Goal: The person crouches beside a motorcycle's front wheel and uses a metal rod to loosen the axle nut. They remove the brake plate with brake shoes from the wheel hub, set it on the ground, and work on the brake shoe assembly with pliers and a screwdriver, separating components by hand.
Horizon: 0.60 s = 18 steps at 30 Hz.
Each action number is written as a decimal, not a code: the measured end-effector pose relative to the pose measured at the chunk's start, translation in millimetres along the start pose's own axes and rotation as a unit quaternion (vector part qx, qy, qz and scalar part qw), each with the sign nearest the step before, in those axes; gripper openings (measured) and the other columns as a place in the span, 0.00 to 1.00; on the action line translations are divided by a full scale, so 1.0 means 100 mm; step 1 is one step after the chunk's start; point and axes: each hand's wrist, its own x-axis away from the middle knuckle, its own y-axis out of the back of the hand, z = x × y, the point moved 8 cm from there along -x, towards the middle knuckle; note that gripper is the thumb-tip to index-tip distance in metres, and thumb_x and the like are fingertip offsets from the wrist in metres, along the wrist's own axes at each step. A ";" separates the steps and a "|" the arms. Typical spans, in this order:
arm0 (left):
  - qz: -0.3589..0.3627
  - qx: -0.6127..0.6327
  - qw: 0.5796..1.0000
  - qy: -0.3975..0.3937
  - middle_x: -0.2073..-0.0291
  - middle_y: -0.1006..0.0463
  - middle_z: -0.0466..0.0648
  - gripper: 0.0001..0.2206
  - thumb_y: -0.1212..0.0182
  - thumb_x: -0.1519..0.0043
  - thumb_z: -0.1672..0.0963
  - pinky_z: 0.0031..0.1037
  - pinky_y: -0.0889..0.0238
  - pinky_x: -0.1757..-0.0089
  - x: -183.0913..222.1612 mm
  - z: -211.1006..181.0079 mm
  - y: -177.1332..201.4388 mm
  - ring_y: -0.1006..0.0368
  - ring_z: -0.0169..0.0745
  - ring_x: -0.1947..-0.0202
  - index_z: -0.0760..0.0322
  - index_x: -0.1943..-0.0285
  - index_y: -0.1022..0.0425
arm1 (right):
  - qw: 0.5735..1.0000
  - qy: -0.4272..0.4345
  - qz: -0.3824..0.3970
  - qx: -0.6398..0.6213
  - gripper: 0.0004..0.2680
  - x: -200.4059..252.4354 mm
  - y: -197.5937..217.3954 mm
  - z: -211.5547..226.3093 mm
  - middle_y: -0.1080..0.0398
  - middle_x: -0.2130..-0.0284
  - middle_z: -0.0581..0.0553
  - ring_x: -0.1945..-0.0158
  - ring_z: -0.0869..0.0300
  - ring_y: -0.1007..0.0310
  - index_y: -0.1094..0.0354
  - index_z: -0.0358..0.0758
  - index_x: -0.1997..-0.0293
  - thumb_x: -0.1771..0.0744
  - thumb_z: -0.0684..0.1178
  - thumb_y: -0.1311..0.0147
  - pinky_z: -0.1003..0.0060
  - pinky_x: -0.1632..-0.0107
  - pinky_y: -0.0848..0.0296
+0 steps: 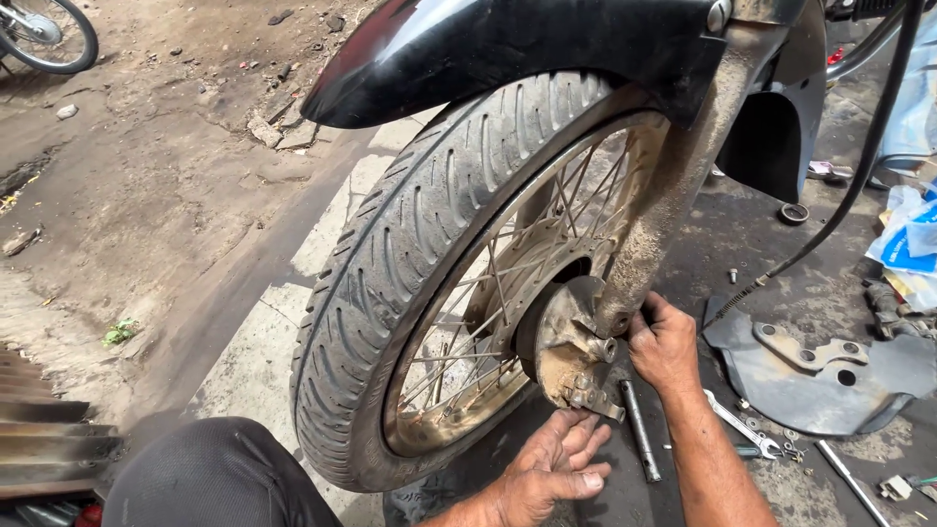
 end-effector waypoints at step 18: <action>-0.156 -0.025 0.978 0.138 0.22 0.47 0.49 0.35 0.44 0.38 0.57 0.34 0.51 0.35 0.10 2.76 1.92 0.52 0.37 0.23 0.59 0.19 0.53 | 0.982 -0.116 -0.041 -0.145 0.04 1.11 -0.82 -1.29 0.23 0.69 0.43 0.67 0.62 0.28 0.25 0.30 0.60 0.32 0.40 0.43 0.67 0.64 0.29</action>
